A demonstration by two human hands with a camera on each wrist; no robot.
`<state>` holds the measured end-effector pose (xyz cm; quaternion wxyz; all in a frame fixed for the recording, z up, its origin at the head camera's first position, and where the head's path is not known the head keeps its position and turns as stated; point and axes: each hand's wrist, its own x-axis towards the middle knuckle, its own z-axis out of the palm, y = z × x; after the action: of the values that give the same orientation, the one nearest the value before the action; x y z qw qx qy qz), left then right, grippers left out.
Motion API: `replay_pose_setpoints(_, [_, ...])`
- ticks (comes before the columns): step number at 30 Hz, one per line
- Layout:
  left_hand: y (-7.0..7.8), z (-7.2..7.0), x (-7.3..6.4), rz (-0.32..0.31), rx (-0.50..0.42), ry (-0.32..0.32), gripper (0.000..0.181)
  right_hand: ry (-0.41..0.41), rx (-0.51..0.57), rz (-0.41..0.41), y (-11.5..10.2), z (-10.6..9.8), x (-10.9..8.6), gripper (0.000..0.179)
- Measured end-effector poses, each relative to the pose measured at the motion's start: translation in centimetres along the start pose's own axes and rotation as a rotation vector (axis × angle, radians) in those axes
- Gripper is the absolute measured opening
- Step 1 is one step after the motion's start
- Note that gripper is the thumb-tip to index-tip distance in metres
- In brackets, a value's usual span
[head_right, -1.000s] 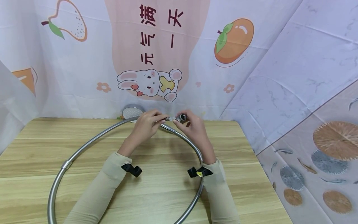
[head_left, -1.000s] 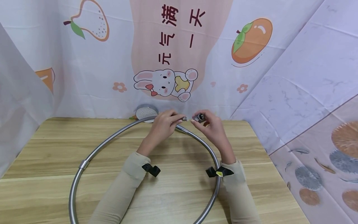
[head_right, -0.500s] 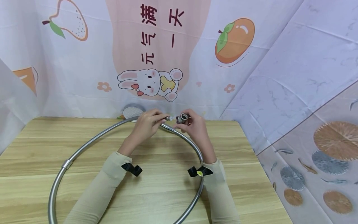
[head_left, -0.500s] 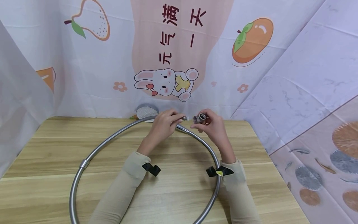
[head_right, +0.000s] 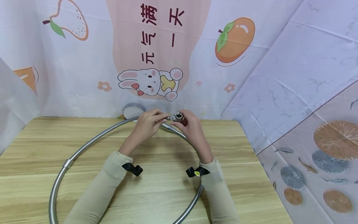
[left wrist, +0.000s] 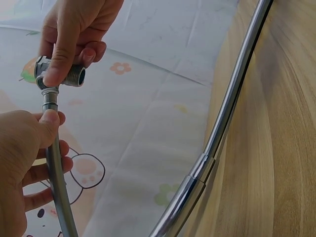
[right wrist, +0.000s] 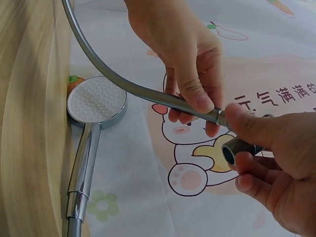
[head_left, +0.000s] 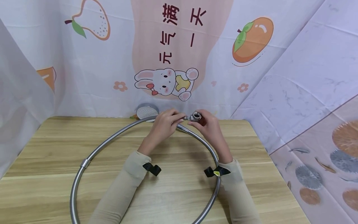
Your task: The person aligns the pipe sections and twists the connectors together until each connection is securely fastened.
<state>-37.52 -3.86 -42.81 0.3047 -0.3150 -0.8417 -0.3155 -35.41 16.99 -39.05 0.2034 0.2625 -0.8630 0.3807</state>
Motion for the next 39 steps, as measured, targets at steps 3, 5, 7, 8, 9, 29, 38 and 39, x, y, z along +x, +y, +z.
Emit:
replay_pose_setpoints(3, [0.0,0.0,0.0,-0.005,0.000,-0.001,0.017,0.007,-0.025,-0.042,0.2,0.1,0.0,0.031])
replay_pose_setpoints(5, [0.0,-0.1,0.0,-0.010,-0.002,-0.001,0.018,0.003,-0.046,-0.063,0.2,0.1,0.0,0.030])
replay_pose_setpoints(7, [-0.1,-0.1,0.0,-0.012,-0.005,-0.003,0.018,-0.005,-0.068,-0.086,0.2,0.1,0.0,0.028])
replay_pose_setpoints(8, [-0.1,0.0,0.0,-0.013,-0.005,-0.006,0.018,-0.009,-0.075,-0.095,0.2,0.1,0.0,0.028])
replay_pose_setpoints(9, [0.0,0.0,0.0,-0.012,-0.006,-0.007,0.019,-0.012,-0.083,-0.102,0.2,0.2,0.0,0.028])
replay_pose_setpoints(29, [0.4,0.1,0.0,0.023,0.002,0.003,0.022,0.037,-0.092,-0.223,0.6,1.1,0.0,0.027])
replay_pose_setpoints(38, [0.5,0.0,0.1,-0.004,-0.008,-0.008,0.022,0.039,-0.091,-0.191,0.5,0.7,-0.1,0.028])
replay_pose_setpoints(39, [0.5,0.0,0.1,-0.008,-0.009,-0.009,0.022,0.039,-0.094,-0.194,0.6,0.7,-0.1,0.027])
